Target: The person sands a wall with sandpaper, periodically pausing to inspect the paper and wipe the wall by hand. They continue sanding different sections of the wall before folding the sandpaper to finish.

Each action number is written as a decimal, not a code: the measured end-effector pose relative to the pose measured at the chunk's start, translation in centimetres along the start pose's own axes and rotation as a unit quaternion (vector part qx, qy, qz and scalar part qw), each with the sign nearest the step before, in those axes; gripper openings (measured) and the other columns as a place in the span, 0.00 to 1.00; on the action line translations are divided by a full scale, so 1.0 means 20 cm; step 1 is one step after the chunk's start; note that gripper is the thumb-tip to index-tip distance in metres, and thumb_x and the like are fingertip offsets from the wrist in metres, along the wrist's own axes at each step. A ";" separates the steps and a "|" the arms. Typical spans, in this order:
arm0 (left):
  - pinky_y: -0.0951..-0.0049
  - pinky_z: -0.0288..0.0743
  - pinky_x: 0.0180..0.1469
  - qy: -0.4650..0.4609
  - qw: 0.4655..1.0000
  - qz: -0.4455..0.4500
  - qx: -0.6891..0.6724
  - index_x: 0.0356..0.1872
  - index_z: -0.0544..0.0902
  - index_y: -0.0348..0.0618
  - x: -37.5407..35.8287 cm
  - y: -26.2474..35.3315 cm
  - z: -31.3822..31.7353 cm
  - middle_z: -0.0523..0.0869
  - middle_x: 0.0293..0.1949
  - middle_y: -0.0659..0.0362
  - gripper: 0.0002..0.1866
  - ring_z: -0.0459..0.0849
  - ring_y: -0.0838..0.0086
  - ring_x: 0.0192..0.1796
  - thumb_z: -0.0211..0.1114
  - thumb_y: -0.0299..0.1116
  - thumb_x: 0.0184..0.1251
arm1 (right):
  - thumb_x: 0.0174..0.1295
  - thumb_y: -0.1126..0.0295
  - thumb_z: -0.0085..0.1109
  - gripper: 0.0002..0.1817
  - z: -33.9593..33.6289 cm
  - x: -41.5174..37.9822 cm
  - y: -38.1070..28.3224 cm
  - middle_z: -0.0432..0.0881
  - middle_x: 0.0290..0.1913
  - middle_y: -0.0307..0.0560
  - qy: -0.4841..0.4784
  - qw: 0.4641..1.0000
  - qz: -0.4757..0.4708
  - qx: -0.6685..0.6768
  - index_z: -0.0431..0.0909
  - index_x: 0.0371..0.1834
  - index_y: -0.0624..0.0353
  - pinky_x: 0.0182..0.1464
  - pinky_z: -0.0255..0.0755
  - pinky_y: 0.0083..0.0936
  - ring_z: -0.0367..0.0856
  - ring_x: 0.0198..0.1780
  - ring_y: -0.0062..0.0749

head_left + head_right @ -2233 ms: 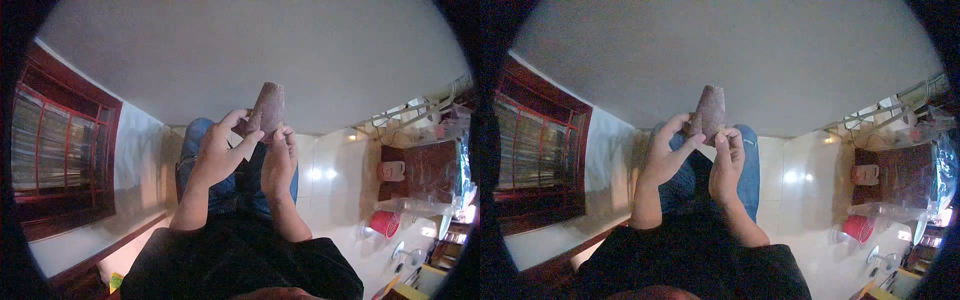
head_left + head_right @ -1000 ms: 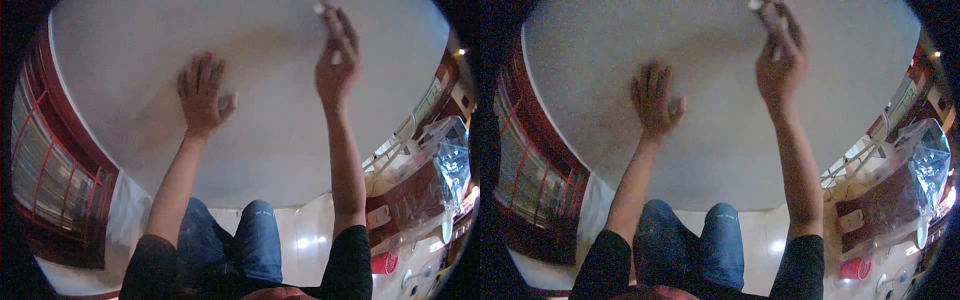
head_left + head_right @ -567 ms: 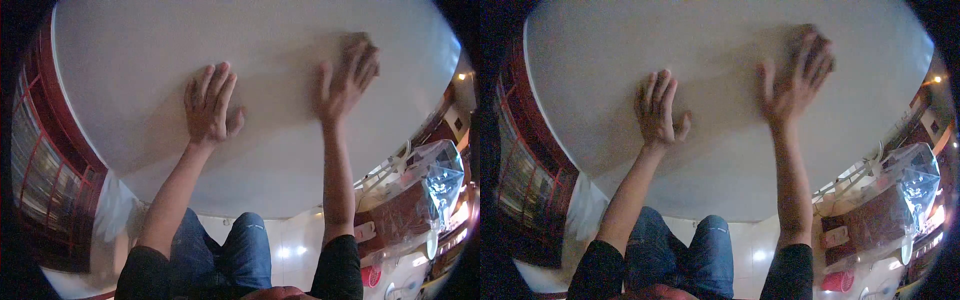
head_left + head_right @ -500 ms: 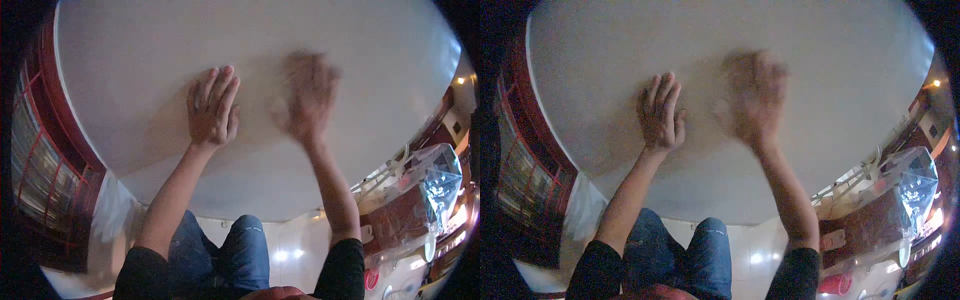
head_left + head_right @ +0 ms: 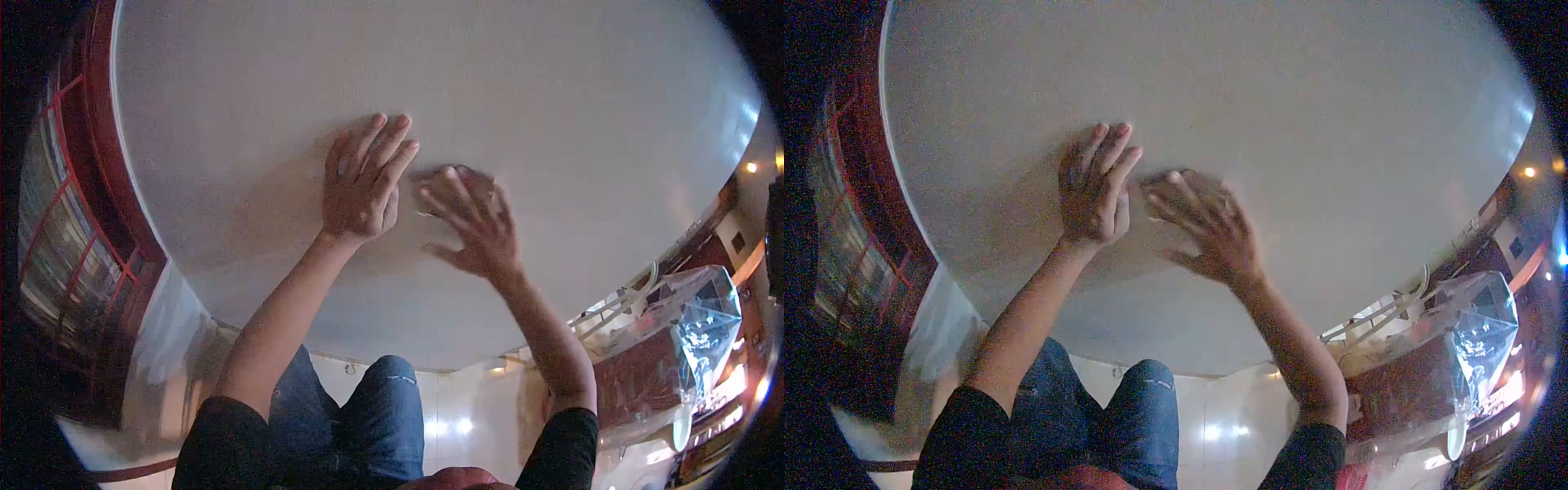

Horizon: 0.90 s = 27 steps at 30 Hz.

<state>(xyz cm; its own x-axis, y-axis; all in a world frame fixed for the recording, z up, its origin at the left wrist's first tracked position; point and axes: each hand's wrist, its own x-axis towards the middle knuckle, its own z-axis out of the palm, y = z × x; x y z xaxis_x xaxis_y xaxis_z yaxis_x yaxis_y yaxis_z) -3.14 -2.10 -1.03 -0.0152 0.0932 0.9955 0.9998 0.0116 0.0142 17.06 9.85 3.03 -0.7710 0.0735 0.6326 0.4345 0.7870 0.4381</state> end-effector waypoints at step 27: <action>0.47 0.51 0.73 -0.004 1.000 0.018 0.023 0.65 0.73 0.50 0.00 -0.02 -0.01 0.70 0.71 0.55 0.25 0.64 0.54 0.73 0.51 0.27 0.64 | 0.57 0.35 0.56 0.46 -0.28 0.20 0.27 0.45 0.82 0.45 0.125 0.968 0.104 -0.189 0.56 0.78 0.38 0.74 0.19 0.63 0.38 0.82 0.47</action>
<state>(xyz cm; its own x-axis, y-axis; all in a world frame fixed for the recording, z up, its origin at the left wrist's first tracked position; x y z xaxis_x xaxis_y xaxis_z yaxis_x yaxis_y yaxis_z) -3.45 -2.25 -1.04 0.0198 0.1018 0.9946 0.9982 0.0545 -0.0254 18.99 10.99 11.48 -0.5318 0.0182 0.8467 0.7443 0.4871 0.4570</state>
